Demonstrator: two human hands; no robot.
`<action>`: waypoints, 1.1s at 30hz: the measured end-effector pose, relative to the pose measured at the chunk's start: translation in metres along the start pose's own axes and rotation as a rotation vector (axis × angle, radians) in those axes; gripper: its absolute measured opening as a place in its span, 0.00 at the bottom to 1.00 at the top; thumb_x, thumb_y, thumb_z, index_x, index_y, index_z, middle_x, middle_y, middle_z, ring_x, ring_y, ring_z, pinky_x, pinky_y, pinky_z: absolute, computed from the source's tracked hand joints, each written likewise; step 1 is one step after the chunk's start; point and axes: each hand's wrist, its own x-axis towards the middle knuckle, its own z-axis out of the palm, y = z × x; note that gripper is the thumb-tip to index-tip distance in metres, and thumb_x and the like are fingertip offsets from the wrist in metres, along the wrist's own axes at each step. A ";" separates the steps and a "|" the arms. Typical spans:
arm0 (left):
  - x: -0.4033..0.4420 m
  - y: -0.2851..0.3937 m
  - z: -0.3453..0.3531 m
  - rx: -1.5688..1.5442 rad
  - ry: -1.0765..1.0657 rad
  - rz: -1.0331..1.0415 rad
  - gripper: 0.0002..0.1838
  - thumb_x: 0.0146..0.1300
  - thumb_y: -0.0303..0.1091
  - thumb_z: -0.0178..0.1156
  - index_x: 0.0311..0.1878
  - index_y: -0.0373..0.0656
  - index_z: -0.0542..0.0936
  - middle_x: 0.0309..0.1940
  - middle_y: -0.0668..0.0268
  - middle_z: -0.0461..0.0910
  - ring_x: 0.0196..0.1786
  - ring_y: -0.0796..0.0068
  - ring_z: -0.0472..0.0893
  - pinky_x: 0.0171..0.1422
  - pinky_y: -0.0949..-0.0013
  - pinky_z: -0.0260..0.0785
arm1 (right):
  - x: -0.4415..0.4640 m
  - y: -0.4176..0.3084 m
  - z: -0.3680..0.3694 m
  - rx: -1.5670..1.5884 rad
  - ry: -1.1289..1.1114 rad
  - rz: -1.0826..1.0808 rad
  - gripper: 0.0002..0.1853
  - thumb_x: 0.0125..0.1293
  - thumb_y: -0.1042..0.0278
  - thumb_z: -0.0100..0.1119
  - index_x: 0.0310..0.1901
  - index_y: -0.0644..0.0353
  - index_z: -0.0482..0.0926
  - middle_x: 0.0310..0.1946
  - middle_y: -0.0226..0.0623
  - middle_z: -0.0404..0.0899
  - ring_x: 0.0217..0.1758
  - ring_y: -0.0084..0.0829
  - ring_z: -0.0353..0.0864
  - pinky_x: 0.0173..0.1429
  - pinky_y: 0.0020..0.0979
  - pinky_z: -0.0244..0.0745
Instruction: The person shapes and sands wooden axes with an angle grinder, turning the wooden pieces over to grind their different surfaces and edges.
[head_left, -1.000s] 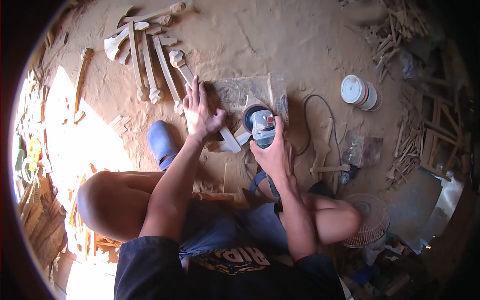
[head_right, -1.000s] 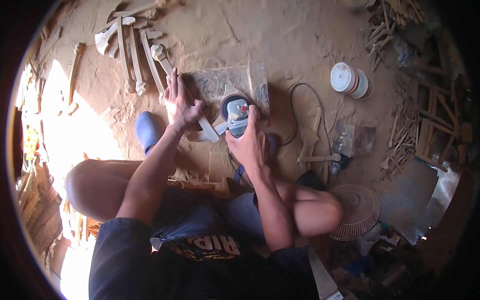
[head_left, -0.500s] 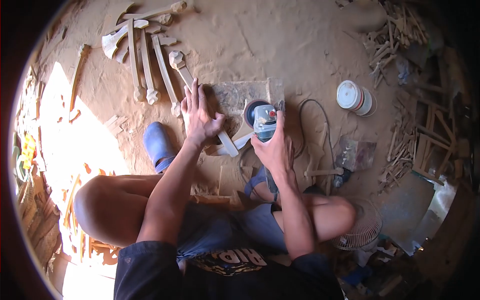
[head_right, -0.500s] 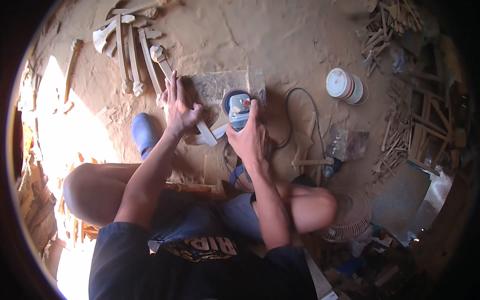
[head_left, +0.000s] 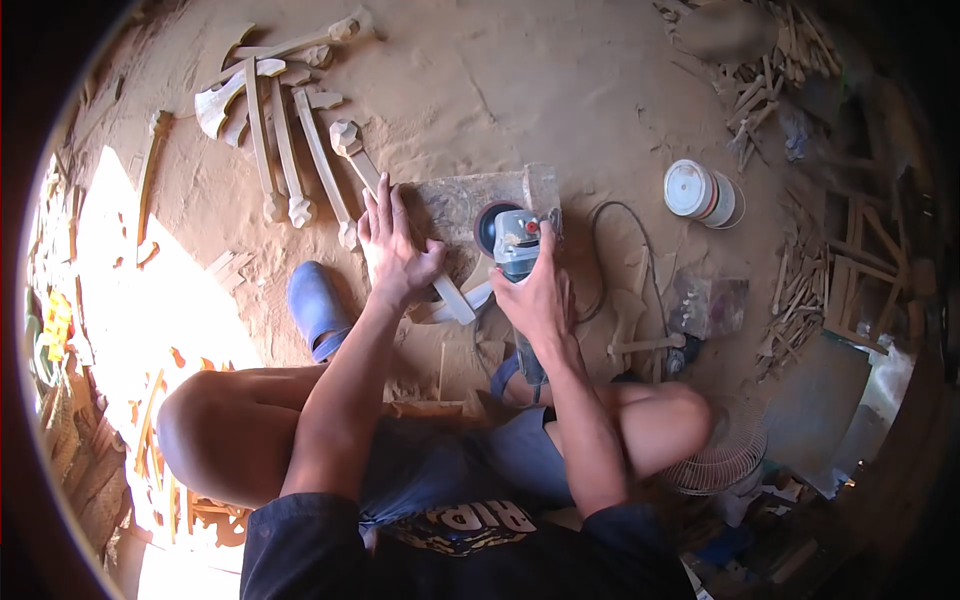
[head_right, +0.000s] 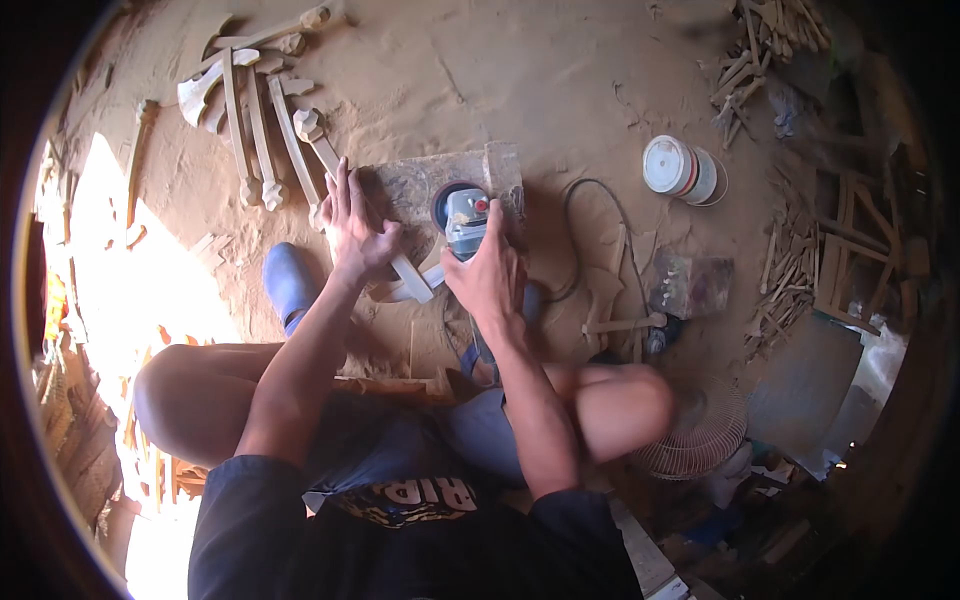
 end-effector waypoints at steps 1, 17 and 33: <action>0.000 -0.001 0.001 0.000 -0.002 0.000 0.57 0.44 0.43 0.64 0.80 0.32 0.58 0.86 0.50 0.48 0.86 0.34 0.49 0.83 0.38 0.44 | 0.000 0.006 0.012 0.004 0.071 -0.106 0.50 0.58 0.59 0.73 0.79 0.61 0.55 0.46 0.67 0.85 0.49 0.66 0.86 0.53 0.58 0.80; -0.004 -0.002 0.008 0.015 0.016 0.044 0.56 0.47 0.42 0.64 0.81 0.30 0.57 0.87 0.50 0.48 0.86 0.35 0.47 0.86 0.40 0.42 | -0.068 0.102 -0.018 0.124 0.193 0.231 0.54 0.58 0.57 0.73 0.80 0.61 0.51 0.50 0.65 0.84 0.52 0.66 0.85 0.57 0.55 0.80; -0.024 0.069 0.072 0.474 -0.213 0.301 0.49 0.71 0.67 0.52 0.81 0.35 0.62 0.86 0.44 0.42 0.87 0.32 0.34 0.86 0.30 0.26 | -0.056 0.116 -0.116 0.443 0.631 0.250 0.52 0.57 0.56 0.75 0.78 0.56 0.54 0.49 0.60 0.85 0.52 0.63 0.86 0.56 0.54 0.80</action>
